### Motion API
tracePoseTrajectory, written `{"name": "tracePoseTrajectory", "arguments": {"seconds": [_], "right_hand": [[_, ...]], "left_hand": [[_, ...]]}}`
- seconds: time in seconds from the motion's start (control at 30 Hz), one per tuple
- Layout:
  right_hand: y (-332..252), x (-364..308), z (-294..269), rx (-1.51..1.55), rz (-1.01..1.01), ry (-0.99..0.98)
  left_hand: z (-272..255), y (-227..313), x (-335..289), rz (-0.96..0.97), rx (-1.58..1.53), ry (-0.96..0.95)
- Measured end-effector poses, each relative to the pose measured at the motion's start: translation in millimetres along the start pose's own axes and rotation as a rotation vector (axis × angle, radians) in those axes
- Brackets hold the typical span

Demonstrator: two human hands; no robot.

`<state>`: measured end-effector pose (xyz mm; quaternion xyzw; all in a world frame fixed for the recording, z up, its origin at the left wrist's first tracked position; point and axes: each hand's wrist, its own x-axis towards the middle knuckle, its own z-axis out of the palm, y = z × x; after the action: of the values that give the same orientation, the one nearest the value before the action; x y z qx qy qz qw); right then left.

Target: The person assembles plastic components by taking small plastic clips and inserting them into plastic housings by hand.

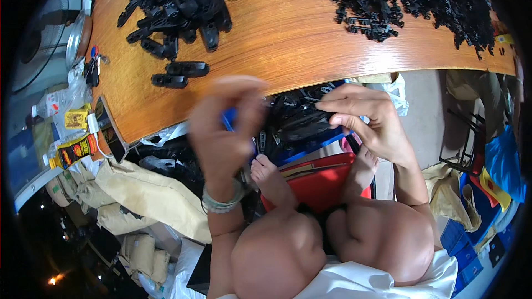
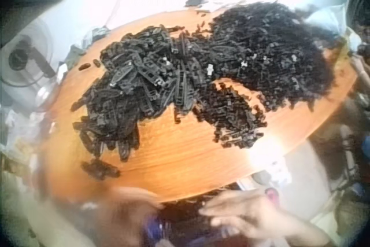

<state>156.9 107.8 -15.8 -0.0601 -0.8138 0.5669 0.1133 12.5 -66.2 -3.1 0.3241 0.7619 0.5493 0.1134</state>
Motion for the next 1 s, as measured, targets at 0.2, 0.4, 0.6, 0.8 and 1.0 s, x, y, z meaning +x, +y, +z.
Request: {"name": "tracePoseTrajectory", "arguments": {"seconds": [0.2, 0.4, 0.6, 0.8, 1.0], "right_hand": [[11, 20, -19, -0.416, -0.083, 0.542], [32, 44, -30, -0.975, -0.234, 0.594], [37, 42, -16, -0.935, -0.358, 0.575], [40, 40, -10, -0.758, -0.436, 0.565], [35, 37, -3, -0.551, -0.354, 0.626]], "left_hand": [[-58, -41, 28, 0.292, 1.011, 0.218], [-38, -33, 34, 0.308, 0.913, 0.156], [-17, -46, 32, 0.428, 0.765, 0.203], [11, -33, 36, 0.428, 0.641, 0.162], [20, -23, 41, 0.374, 0.580, 0.117]]}}
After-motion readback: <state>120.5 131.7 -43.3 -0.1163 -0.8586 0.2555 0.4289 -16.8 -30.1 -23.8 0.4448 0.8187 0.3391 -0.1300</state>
